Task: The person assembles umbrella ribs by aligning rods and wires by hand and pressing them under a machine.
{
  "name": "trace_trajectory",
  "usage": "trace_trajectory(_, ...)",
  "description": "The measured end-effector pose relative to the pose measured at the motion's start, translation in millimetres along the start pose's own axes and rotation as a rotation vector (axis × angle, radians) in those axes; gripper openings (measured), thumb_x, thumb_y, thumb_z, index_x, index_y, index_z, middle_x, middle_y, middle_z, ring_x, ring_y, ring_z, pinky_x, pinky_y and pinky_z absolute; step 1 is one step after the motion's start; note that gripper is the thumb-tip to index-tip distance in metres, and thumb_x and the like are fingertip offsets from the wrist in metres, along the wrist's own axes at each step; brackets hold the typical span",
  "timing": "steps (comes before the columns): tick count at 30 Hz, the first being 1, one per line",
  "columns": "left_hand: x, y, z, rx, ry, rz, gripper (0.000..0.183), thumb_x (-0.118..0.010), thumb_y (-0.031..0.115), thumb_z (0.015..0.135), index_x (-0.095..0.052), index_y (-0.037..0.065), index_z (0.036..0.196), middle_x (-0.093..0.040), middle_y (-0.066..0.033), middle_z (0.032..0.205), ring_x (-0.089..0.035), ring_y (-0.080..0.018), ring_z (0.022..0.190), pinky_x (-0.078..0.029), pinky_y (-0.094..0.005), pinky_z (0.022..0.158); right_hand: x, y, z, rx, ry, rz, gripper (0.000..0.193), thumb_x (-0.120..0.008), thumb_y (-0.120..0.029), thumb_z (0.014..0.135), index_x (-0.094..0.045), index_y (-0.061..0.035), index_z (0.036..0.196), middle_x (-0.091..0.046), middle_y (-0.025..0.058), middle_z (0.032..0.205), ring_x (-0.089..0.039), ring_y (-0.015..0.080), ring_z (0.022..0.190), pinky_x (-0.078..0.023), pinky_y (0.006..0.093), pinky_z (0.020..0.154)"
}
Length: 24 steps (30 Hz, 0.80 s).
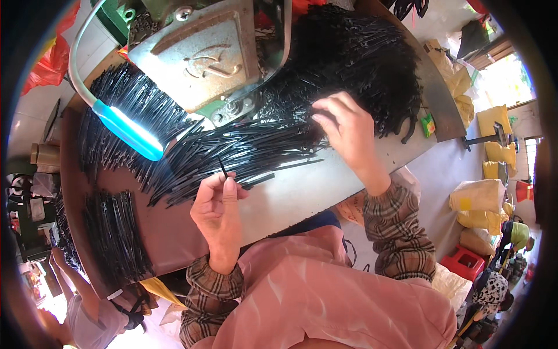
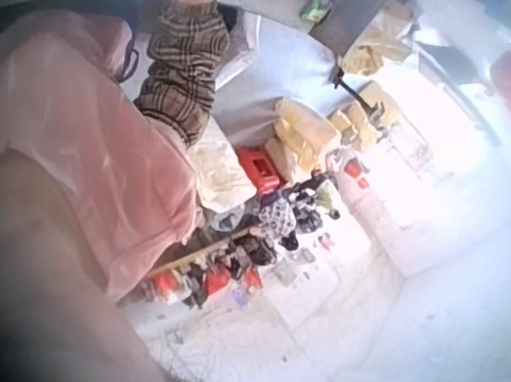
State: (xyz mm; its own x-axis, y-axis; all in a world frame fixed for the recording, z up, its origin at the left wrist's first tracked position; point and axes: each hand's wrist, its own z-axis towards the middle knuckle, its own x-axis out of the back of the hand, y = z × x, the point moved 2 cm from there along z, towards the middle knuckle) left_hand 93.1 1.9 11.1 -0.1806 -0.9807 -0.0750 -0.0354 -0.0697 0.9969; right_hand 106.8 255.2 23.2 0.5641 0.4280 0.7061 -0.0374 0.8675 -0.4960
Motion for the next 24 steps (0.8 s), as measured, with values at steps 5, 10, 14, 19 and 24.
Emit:
trace_trajectory(5, 13.1, 1.4, 4.0, -0.033, -0.019, 0.057, 0.011, -0.055, 0.007, 0.096, -0.06, -0.001, 0.102, -0.06, -0.0026, 0.081, -0.054, -0.008, 0.069, -0.044, -0.0208, 0.064, -11.3, 12.8, 8.9, 0.094, -0.124, -0.095, 0.009, -0.071, -0.009, 0.078, -0.067, -0.0054, 0.085, -0.061, 0.0065, 0.085, -0.063, 0.0247, 0.077, -0.052, 0.0343, 0.064)
trace_trajectory(10, 22.7, 18.5, 17.2, -0.044, -0.072, 0.117, 0.012, -0.056, 0.005, 0.095, -0.06, -0.004, 0.102, -0.058, -0.003, 0.082, -0.054, -0.008, 0.067, -0.045, -0.021, 0.061, -7.8, 22.6, 13.8, 0.166, -0.075, -0.061, 0.007, -0.071, -0.01, 0.077, -0.066, -0.0065, 0.081, -0.062, 0.0047, 0.079, -0.062, 0.0228, 0.074, -0.052, 0.0334, 0.063)
trace_trajectory(14, 15.7, 21.2, 29.2, -0.034, -0.077, 0.081, 0.011, -0.058, 0.002, 0.092, -0.061, -0.004, 0.101, -0.06, -0.002, 0.078, -0.055, -0.0057, 0.063, -0.043, -0.0185, 0.056, 1.0, 8.5, 27.1, 0.359, 0.044, -0.167, 0.007, -0.073, -0.01, 0.076, -0.066, -0.0082, 0.077, -0.063, 0.0012, 0.077, -0.061, 0.0179, 0.073, -0.052, 0.0291, 0.06)
trace_trajectory(19, -2.3, 17.5, 45.5, 0.042, -0.165, 0.123, 0.016, -0.061, -0.001, 0.088, -0.065, -0.003, 0.103, -0.062, -0.0006, 0.078, -0.052, -0.0034, 0.06, -0.041, -0.0184, 0.051, 3.0, -10.7, 39.7, 0.299, 0.238, 0.065, 0.007, -0.068, -0.007, 0.084, -0.063, -0.0052, 0.08, -0.067, 0.0038, 0.076, -0.06, 0.0156, 0.067, -0.05, 0.0265, 0.059)
trace_trajectory(24, -13.2, -9.8, 68.0, -0.059, -0.151, 0.063, 0.013, -0.063, -0.004, 0.084, -0.067, -0.004, 0.097, -0.069, -0.007, 0.087, -0.061, -0.0093, 0.079, -0.05, -0.0242, 0.076, -27.8, -57.0, 28.3, -0.348, -0.28, 1.009, 0.018, -0.048, -0.016, 0.101, -0.057, -0.002, 0.093, -0.062, 0.006, 0.074, -0.052, 0.0091, 0.057, -0.045, 0.0233, 0.056)
